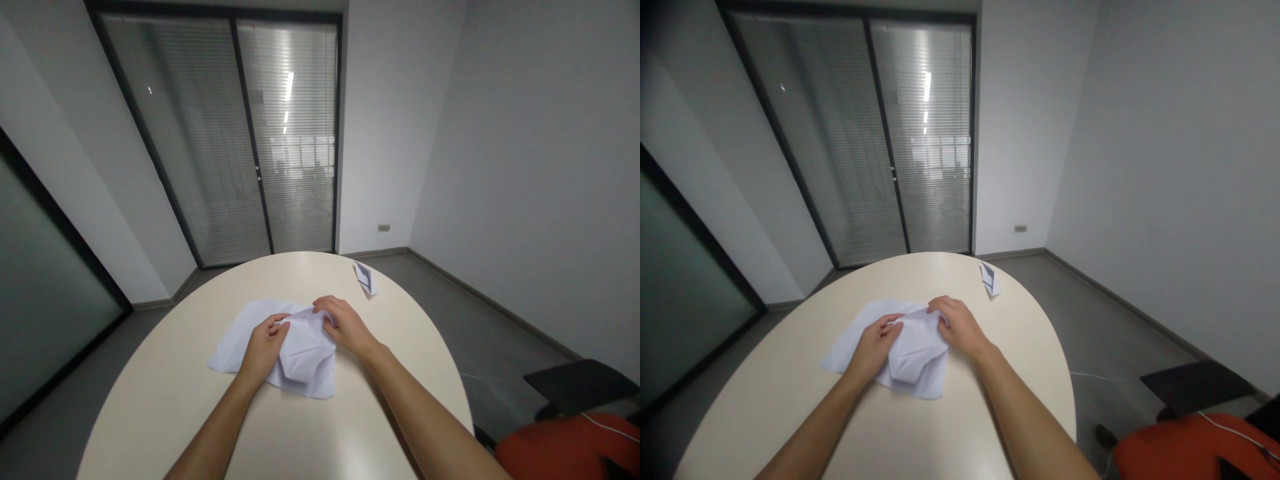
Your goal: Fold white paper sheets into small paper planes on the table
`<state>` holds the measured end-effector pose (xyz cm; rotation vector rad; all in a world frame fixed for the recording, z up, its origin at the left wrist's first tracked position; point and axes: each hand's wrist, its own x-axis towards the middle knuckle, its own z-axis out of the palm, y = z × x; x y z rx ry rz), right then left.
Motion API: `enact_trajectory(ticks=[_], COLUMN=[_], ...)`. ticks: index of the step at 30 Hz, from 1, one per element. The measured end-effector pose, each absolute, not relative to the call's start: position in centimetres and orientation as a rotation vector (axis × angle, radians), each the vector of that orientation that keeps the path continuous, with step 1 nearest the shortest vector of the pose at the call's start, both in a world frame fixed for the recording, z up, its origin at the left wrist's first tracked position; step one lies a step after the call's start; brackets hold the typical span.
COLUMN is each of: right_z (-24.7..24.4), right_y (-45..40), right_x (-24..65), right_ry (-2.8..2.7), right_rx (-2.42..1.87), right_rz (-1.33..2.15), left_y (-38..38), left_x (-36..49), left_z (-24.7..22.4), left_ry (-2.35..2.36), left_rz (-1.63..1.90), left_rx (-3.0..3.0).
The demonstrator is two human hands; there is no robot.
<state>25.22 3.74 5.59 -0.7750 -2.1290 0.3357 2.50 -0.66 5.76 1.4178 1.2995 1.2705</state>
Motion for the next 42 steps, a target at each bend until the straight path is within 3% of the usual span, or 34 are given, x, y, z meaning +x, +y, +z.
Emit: enact_trajectory(ticks=[15,24,38,42], right_z=[5.6,5.9,5.0,5.4], right_y=[4.2,3.7,4.7,4.3], right_x=[25.8,25.5,24.3,24.8], right_ry=[-2.093,-1.691,-1.129,-1.045], right_rx=[-0.766,-0.751,-0.972,-0.983], right_rz=[0.549,1.034,0.706,0.732], left_y=[0.0,0.1,-2.1,-1.9], left_x=[2.4,2.0,3.1,3.7], left_z=[5.1,4.6,4.8,4.6], left_ry=[1.323,1.311,0.950,1.117], left_rz=[1.263,1.345,1.338,1.351], left_rx=[1.491,1.451,1.601,1.502])
